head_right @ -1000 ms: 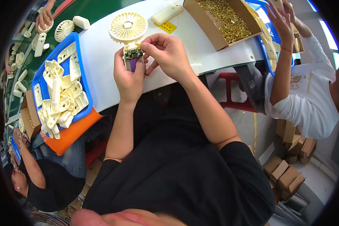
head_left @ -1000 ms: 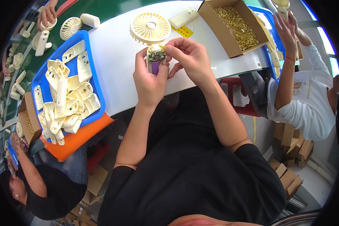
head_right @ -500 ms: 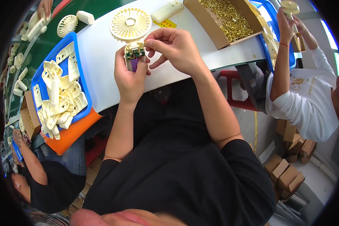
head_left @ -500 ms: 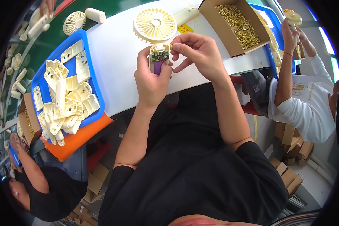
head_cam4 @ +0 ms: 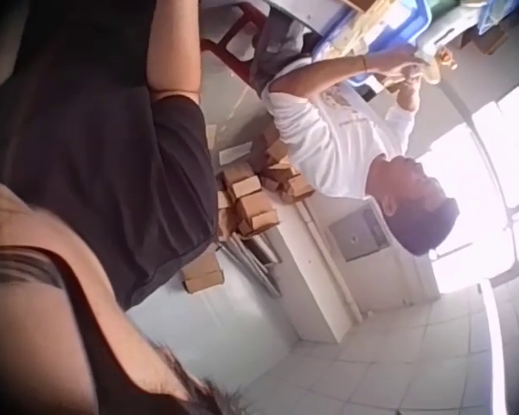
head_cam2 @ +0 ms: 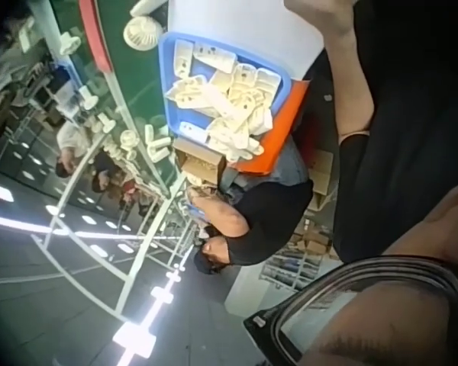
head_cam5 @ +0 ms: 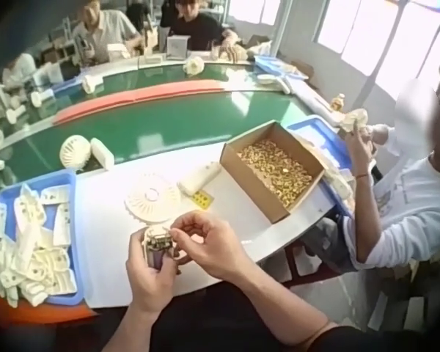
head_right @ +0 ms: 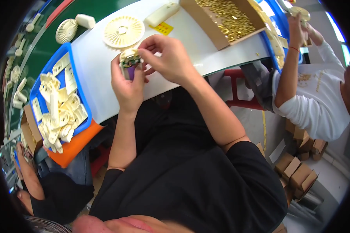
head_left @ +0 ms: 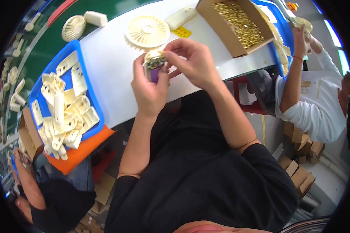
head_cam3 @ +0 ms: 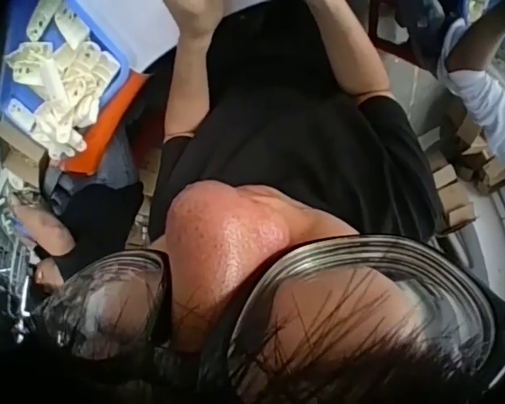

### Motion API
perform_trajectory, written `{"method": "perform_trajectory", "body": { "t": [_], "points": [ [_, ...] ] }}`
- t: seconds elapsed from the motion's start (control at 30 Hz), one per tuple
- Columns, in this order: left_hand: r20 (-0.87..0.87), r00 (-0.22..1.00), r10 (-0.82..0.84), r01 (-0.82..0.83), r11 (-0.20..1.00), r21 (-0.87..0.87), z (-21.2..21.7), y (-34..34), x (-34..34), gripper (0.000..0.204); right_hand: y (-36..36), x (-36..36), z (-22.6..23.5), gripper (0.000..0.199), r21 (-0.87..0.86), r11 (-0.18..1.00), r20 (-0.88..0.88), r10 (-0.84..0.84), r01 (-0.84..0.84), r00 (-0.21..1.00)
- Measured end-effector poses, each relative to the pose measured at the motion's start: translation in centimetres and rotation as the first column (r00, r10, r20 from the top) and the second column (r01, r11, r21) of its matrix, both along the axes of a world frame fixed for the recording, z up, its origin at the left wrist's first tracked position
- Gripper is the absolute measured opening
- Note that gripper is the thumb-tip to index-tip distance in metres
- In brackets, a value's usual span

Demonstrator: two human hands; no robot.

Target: The person assembles handheld fans by fitting plastic casing onto the internal components and pressing the pieces together by hand, places the assembled fan onto the conveyor belt, and retrieves more fan parts from a cardboard box.

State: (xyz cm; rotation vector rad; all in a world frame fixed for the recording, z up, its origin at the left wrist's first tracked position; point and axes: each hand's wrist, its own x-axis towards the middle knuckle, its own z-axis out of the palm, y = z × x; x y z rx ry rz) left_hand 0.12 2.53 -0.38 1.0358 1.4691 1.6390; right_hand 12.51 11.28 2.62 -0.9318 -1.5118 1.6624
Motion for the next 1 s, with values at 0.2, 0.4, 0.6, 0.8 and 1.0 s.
{"method": "perform_trajectory", "body": {
  "t": [0.2, 0.4, 0.6, 0.8, 1.0],
  "points": [
    [0.116, 0.992, 0.051, -0.047, 0.998, -0.042, -1.3, -0.7, 0.2, 0.042, -0.5, -0.4, -1.3, 0.018, 0.048, 0.997, -0.002, 0.062, -0.062, 0.998],
    [-0.011, 1.000, -0.004, 0.004, 1.000, -0.024, -0.7, -0.5, 0.9, 0.042, -0.6, 1.2, -0.3, 0.018, 0.079, 0.994, 0.018, 0.074, -0.075, 0.997],
    [-0.040, 0.999, 0.015, -0.017, 0.999, -0.032, -0.2, -0.5, 0.9, 0.041, -0.8, 0.6, -0.6, 0.020, 0.210, 0.977, 0.070, 0.025, -0.039, 0.997],
    [-0.002, 0.999, 0.037, -0.037, 0.999, -0.027, 0.3, -0.2, 1.0, 0.039, 0.1, 1.3, 1.3, 0.024, 0.053, 0.987, 0.072, 0.145, -0.149, 0.987],
    [0.061, 0.998, 0.011, -0.010, 1.000, -0.019, 0.4, -0.4, 0.4, 0.036, 5.3, 8.3, 7.6, 0.020, 0.426, 0.892, 0.261, -0.280, 0.150, 0.924]
  ]
}}
